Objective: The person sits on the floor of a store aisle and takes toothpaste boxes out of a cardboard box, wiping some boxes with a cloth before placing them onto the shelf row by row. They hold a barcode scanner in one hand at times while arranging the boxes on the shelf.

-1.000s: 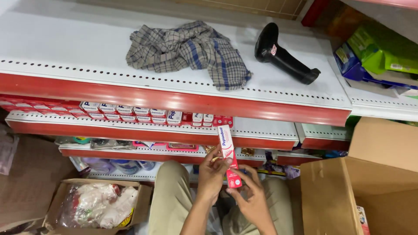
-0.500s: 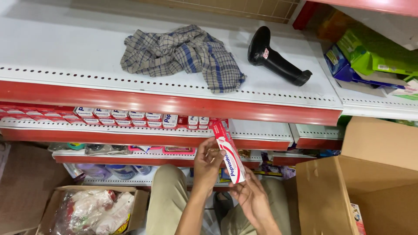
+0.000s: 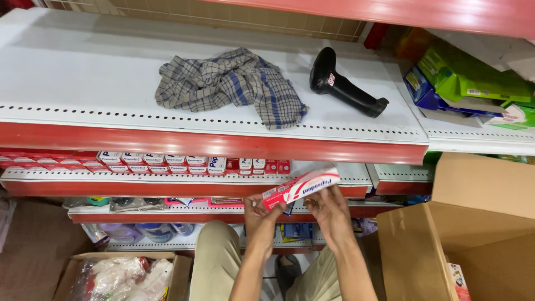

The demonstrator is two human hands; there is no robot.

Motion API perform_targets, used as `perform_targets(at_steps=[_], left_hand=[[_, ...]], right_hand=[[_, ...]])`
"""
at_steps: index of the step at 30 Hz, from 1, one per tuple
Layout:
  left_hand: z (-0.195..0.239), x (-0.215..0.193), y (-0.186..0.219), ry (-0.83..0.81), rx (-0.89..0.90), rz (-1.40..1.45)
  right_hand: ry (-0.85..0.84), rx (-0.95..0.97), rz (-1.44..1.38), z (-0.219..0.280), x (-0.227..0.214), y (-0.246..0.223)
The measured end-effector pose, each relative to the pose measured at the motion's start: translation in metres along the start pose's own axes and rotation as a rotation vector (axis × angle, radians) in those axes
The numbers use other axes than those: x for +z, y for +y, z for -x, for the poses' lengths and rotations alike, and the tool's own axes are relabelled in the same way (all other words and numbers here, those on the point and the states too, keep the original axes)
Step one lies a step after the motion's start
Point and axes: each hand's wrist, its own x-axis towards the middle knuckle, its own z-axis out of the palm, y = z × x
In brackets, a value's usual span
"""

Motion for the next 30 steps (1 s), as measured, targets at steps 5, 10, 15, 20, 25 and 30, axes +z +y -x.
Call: perform_targets(at_steps=[5,10,15,20,25,30], left_hand=[[0.017,0.019,-0.002,0.090,-0.057,0.044],[0.032,0.025,0.013,0.047,-0.016,-0.061],[0.045,0.016,0.019,0.134,0.570,-0.600],[0.056,0.017,0.019,0.082,0.921,-0.926],[0.044,0.015,0.019,0.006,0.988,-0.980],[0.034,0.016,0.030,-0.047,0.945,-0.993]], right_hand=[[-0.042,-0.063,0.147,-0.053,0.019,0.004],[-0.066,-0.071,0.283,-0.062,0.028,-0.005],[-0.210,0.032,0.154,-0.037,0.016,0.008],[-0.337,0.132,0.095,-0.038,-0.002,0.037],[-0.299,0.050,0.087,-0.032,0.012,0.037],[-0.269,0.084,0.104,-0.023,0.026,0.026]])
